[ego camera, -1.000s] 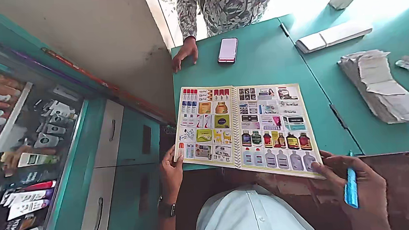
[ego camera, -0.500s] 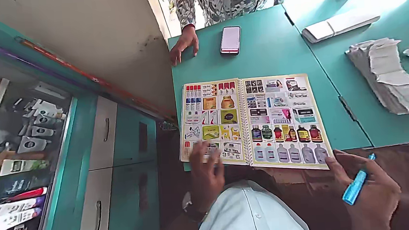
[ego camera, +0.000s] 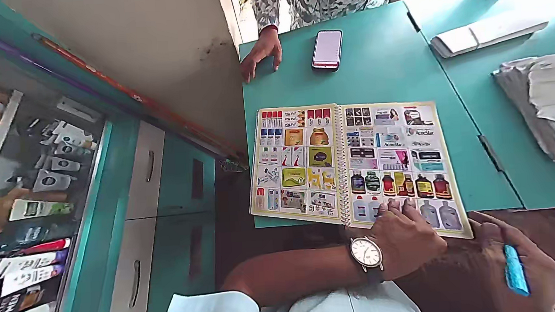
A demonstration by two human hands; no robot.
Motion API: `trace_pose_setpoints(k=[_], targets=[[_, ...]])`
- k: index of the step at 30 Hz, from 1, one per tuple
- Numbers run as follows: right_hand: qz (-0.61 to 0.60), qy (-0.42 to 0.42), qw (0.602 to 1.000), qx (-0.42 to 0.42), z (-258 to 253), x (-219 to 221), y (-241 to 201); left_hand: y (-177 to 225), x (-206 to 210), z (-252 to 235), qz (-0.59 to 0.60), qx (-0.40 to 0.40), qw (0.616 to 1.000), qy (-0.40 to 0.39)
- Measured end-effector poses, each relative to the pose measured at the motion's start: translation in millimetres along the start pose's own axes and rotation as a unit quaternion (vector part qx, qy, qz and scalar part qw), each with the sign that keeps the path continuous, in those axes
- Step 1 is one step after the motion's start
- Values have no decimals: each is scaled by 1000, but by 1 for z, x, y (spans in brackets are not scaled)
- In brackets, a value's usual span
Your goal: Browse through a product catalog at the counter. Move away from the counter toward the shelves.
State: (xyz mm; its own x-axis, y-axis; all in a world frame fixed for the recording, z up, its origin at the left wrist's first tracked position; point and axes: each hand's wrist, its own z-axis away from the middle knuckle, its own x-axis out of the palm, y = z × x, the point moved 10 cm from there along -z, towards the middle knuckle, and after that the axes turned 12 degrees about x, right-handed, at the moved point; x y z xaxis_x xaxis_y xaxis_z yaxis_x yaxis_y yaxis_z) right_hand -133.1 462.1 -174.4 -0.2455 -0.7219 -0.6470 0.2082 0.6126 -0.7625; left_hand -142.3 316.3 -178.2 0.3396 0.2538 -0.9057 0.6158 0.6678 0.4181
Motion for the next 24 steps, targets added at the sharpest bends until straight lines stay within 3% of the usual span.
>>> trace_pose_setpoints(k=[4, 8, 16, 24], targets=[[25, 20, 999, -18, 0, -11, -3, -5, -7, 0, 93, -6, 993, -67], [-67, 52, 996, -3, -6, -25, -1, -5, -9, 1, 127, -18, 988, -87], [-122, 41, 992, 10, -6, -9, -7, 0, -19, 4, -19, 42, 994, 94], [-120, 7, 993, 10, -8, 0, 8, -6, -26, 5, 136, 60, 988, 39]])
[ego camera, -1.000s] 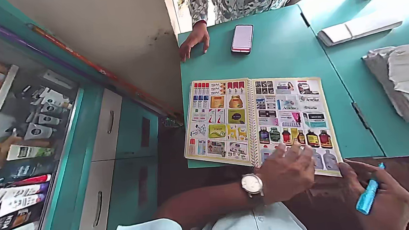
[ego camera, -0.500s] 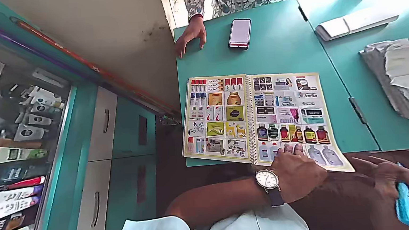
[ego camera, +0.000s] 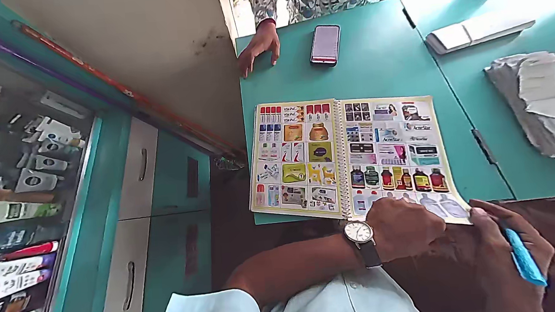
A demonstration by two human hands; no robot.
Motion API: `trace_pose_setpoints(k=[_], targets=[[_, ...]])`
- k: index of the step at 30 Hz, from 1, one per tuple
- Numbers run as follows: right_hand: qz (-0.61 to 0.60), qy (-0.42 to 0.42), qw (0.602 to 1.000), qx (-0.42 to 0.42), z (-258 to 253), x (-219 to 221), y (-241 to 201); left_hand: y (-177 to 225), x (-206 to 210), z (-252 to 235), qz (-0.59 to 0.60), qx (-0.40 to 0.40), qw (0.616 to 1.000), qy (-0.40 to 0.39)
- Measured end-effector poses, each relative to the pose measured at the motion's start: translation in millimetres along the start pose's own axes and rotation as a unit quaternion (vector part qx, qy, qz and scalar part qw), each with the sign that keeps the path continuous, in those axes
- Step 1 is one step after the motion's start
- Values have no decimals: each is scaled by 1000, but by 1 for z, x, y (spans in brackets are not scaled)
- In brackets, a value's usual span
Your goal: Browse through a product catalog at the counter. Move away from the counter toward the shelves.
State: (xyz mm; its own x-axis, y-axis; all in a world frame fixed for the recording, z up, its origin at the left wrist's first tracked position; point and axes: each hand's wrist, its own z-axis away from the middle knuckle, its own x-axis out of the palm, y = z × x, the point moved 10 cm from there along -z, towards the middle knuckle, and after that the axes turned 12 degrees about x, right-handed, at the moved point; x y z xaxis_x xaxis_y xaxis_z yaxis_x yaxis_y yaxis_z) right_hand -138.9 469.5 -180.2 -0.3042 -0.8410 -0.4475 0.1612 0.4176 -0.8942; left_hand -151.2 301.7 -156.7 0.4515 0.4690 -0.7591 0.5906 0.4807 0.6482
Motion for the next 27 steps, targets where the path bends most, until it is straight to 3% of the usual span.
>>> trace_pose_setpoints(k=[4, 8, 13, 15, 21, 27], targets=[[-22, -1, 1000, -3, 1, 1, 9, -7, -7, -1, 11, -26, 999, -24], [-26, 51, 998, -7, 3, -2, 4, -2, -5, 3, 22, -16, 1000, -6], [-102, 60, 993, 14, 0, -3, 9, 9, 18, -2, -113, -51, 988, -93], [-98, 63, 993, 18, -1, -4, 12, 7, 25, -3, -101, -76, 986, -105], [-68, 90, 993, 44, 4, -4, 7, 9, 23, -4, -91, -54, 988, -111], [-20, 59, 998, 8, 7, 0, 4, 9, 23, -4, -79, -70, 984, -144]])
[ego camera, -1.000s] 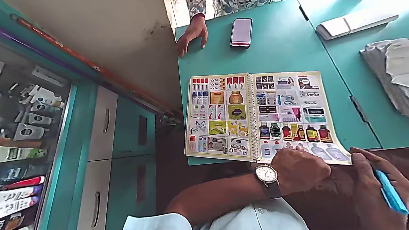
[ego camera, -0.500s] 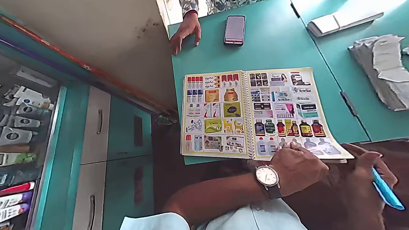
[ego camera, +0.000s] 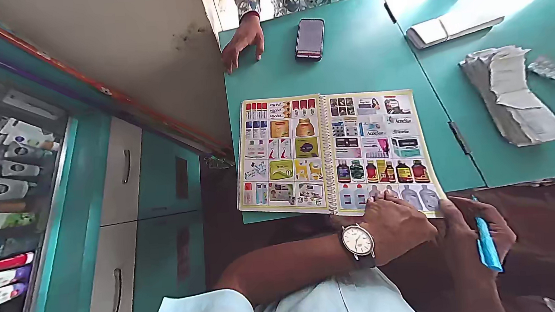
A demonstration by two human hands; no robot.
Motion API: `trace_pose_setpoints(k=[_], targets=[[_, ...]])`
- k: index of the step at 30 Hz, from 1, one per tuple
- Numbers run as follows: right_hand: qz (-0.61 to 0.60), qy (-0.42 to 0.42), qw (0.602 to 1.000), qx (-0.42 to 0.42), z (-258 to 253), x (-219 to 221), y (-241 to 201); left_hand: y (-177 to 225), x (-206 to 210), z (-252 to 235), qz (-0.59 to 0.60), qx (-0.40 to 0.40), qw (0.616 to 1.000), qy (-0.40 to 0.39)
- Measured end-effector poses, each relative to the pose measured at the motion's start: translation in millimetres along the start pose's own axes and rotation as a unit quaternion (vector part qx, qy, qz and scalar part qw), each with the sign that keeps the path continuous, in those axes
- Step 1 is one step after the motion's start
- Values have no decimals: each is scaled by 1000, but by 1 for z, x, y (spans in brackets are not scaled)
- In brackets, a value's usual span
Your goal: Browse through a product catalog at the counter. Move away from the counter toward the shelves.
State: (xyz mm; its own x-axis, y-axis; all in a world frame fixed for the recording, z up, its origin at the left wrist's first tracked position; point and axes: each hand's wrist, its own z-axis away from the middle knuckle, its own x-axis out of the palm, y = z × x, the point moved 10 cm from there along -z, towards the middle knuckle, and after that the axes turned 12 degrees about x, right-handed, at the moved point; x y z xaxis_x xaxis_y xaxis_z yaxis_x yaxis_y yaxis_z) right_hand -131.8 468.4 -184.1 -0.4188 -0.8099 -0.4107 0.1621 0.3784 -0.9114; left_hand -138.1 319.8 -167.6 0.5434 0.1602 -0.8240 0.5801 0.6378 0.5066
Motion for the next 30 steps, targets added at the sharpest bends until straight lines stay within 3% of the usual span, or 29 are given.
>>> trace_pose_setpoints(k=[7, 12, 18, 30], targets=[[-9, 2, 1000, 5, 0, 2, 2, -1, 4, -1, 27, -9, 999, -20], [-17, 0, 1000, -9, 1, 3, 2, 11, 1, -2, -69, 49, 996, 6], [-4, 8, 1000, -1, 2, 2, 4, 14, 3, -4, -77, 62, 995, 16], [5, 7, 1000, -10, 2, 3, 0, 13, 6, -4, -114, 37, 993, 20]])
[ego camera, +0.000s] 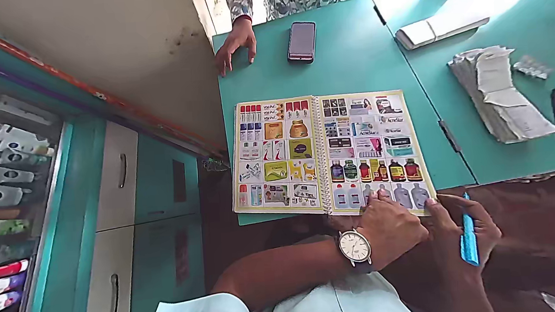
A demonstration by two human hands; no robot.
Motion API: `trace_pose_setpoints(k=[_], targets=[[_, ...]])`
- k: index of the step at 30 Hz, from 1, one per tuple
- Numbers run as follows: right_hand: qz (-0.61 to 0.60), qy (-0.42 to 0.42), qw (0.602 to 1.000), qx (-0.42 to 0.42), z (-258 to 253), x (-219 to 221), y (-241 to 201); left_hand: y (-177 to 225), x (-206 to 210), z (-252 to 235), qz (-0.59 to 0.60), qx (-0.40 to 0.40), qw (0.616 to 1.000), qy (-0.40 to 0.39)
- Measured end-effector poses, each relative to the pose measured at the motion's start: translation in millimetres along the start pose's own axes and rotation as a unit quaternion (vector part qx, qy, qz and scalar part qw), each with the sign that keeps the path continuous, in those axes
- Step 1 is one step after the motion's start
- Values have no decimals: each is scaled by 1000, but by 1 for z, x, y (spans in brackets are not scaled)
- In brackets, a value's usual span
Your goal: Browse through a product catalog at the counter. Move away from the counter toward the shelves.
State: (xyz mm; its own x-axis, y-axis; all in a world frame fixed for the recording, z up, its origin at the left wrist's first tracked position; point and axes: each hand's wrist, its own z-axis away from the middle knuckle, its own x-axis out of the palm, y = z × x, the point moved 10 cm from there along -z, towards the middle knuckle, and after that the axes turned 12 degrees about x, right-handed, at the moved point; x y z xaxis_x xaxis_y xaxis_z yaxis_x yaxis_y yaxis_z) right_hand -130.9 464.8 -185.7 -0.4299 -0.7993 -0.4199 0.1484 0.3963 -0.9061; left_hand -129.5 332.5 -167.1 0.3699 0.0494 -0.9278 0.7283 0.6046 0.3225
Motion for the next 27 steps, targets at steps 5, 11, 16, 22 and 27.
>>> trace_pose_setpoints(k=[5, 11, 16, 22, 27], targets=[[-2, 2, 1000, -2, -1, -1, 1, 0, 1, 0, -2, -11, 1000, -27], [11, -4, 1000, -11, 0, 0, -1, -13, -8, 24, 101, 45, 991, 72], [-13, -4, 1000, -6, 1, -4, 4, -73, -46, 142, 59, -112, 939, 319], [5, 13, 1000, -10, 0, -4, 2, -155, -23, 227, -25, -389, 874, 290], [2, 2, 1000, -2, -3, -4, 6, -160, -10, 219, -6, -422, 874, 241]])
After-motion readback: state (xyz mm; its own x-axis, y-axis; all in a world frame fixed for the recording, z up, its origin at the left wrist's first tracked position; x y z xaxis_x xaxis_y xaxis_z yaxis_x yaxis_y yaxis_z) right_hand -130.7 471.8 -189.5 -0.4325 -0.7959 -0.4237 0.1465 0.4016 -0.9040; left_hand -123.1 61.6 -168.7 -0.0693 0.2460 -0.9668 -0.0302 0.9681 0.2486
